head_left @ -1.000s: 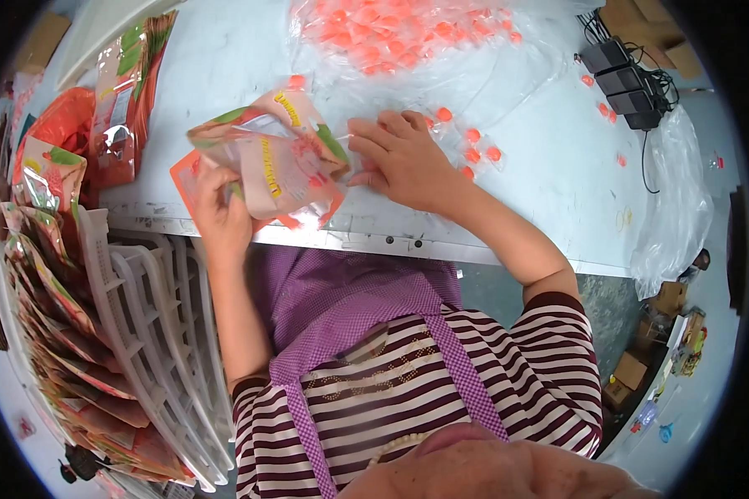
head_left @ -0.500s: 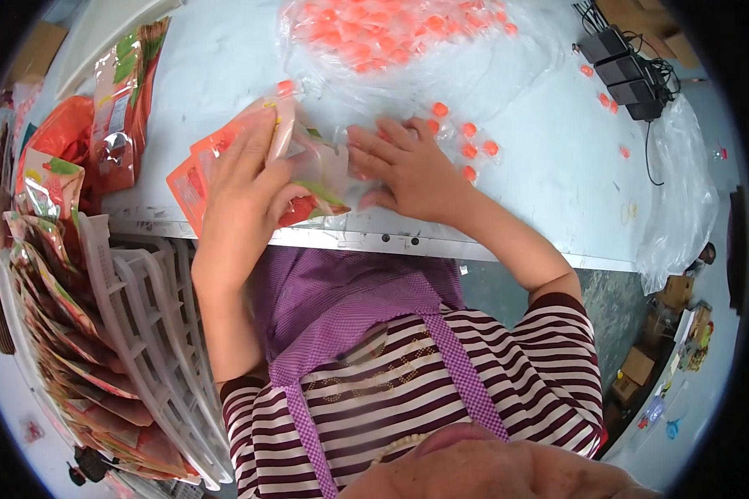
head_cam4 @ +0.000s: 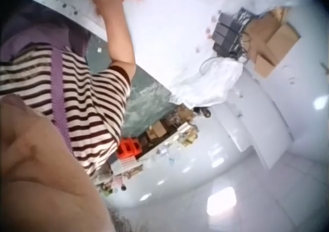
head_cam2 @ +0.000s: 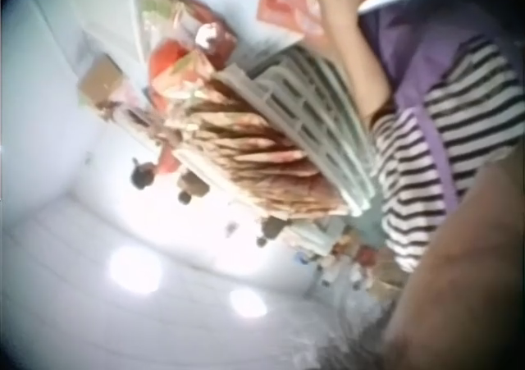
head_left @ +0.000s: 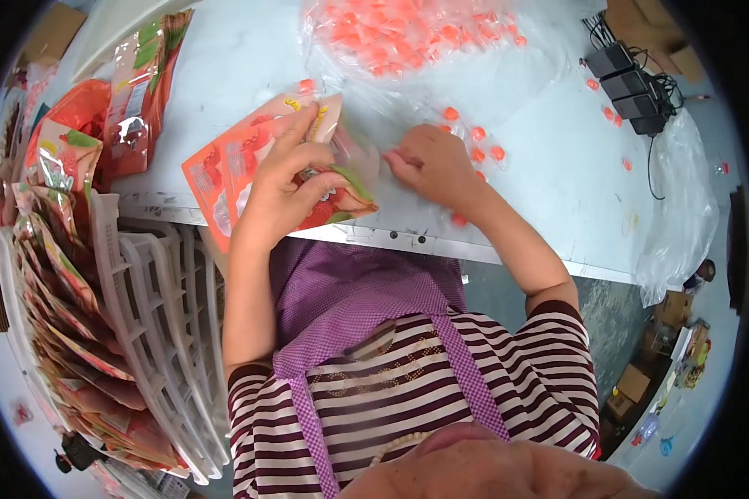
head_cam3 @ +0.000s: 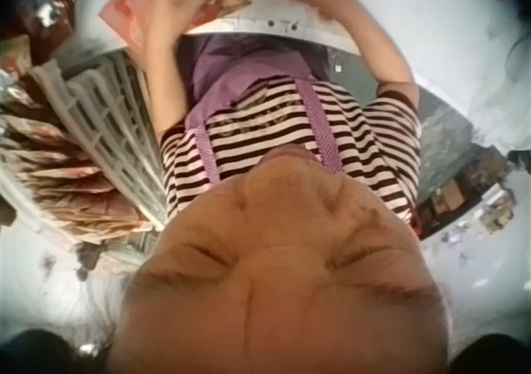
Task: Placing individual gummy candies into plastic packaging bags in a factory production setting.
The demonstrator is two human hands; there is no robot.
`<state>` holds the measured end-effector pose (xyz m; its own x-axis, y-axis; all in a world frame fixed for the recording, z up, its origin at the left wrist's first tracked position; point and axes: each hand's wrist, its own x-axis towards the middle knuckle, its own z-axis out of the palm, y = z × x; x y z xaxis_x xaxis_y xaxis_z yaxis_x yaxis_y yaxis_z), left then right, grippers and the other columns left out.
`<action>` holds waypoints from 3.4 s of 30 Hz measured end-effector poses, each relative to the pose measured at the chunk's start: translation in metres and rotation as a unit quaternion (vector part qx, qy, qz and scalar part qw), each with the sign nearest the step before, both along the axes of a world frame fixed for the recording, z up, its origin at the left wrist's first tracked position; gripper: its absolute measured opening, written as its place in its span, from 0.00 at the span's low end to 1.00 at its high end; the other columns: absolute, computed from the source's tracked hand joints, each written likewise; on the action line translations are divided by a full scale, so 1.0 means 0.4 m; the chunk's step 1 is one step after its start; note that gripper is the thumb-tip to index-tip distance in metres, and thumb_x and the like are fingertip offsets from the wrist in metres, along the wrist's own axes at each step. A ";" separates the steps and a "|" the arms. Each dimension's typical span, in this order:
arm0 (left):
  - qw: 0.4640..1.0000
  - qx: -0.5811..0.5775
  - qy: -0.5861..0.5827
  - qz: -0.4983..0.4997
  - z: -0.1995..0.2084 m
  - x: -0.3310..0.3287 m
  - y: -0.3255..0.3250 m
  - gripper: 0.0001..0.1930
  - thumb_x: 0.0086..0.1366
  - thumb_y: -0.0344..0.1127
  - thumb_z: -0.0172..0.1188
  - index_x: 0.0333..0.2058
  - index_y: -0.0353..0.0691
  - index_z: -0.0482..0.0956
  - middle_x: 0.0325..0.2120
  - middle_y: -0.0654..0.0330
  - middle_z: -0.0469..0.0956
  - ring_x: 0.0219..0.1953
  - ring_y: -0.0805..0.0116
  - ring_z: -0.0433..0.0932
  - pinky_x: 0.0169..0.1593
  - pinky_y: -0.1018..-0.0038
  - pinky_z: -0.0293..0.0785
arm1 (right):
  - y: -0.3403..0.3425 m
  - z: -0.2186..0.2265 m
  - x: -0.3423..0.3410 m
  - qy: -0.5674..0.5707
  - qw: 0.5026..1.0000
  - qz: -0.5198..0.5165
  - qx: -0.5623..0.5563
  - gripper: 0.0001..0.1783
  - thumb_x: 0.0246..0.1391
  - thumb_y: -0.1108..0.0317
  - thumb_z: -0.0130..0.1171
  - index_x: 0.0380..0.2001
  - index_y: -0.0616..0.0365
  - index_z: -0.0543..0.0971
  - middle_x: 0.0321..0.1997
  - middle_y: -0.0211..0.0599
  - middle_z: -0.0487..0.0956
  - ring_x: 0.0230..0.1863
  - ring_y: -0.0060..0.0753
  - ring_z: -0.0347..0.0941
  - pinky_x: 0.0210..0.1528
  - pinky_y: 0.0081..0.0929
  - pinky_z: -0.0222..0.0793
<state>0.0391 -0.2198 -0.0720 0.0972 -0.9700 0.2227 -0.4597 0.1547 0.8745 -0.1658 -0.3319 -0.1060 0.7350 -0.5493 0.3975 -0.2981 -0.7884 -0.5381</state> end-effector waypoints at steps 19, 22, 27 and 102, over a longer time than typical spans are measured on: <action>0.988 0.079 0.130 -0.039 0.024 -0.079 -0.062 0.09 0.52 0.21 0.60 0.33 0.38 0.74 0.60 0.43 0.55 0.64 0.57 0.52 0.58 0.71 0.58 | -0.030 0.074 0.108 -0.401 0.804 -0.219 0.381 0.13 0.52 0.56 0.53 0.23 0.51 0.68 0.20 0.26 0.67 0.23 0.22 0.62 0.24 0.19 0.58; 0.988 0.060 0.144 -0.017 0.023 -0.080 -0.062 0.08 0.53 0.21 0.59 0.32 0.38 0.73 0.59 0.42 0.57 0.64 0.59 0.53 0.58 0.72 0.58 | -0.016 0.072 0.076 -0.264 0.945 -0.114 0.155 0.09 0.55 0.63 0.50 0.26 0.55 0.69 0.25 0.26 0.68 0.25 0.19 0.63 0.28 0.19 0.61; 0.988 0.029 0.155 -0.007 0.018 -0.092 -0.066 0.08 0.53 0.21 0.58 0.32 0.37 0.72 0.56 0.43 0.62 0.64 0.56 0.54 0.56 0.71 0.59 | 0.002 0.047 0.065 -0.378 0.787 -0.016 0.488 0.02 0.54 0.73 0.50 0.32 0.59 0.69 0.33 0.26 0.68 0.32 0.16 0.64 0.37 0.17 0.63; 0.987 -0.104 0.120 -0.034 0.010 -0.103 -0.042 0.06 0.55 0.22 0.57 0.32 0.37 0.74 0.49 0.48 0.71 0.53 0.58 0.69 0.52 0.69 0.65 | 0.012 0.090 -0.110 -0.177 0.887 -0.197 0.379 0.08 0.54 0.70 0.55 0.23 0.60 0.73 0.18 0.26 0.72 0.16 0.11 0.61 0.16 0.14 0.56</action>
<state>-0.0019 -0.2366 -0.0679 0.1067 -0.9116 0.3970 -0.2256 0.3667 0.9026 -0.2099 -0.3271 -0.0701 0.3299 -0.9436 -0.0283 -0.1760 -0.0320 -0.9839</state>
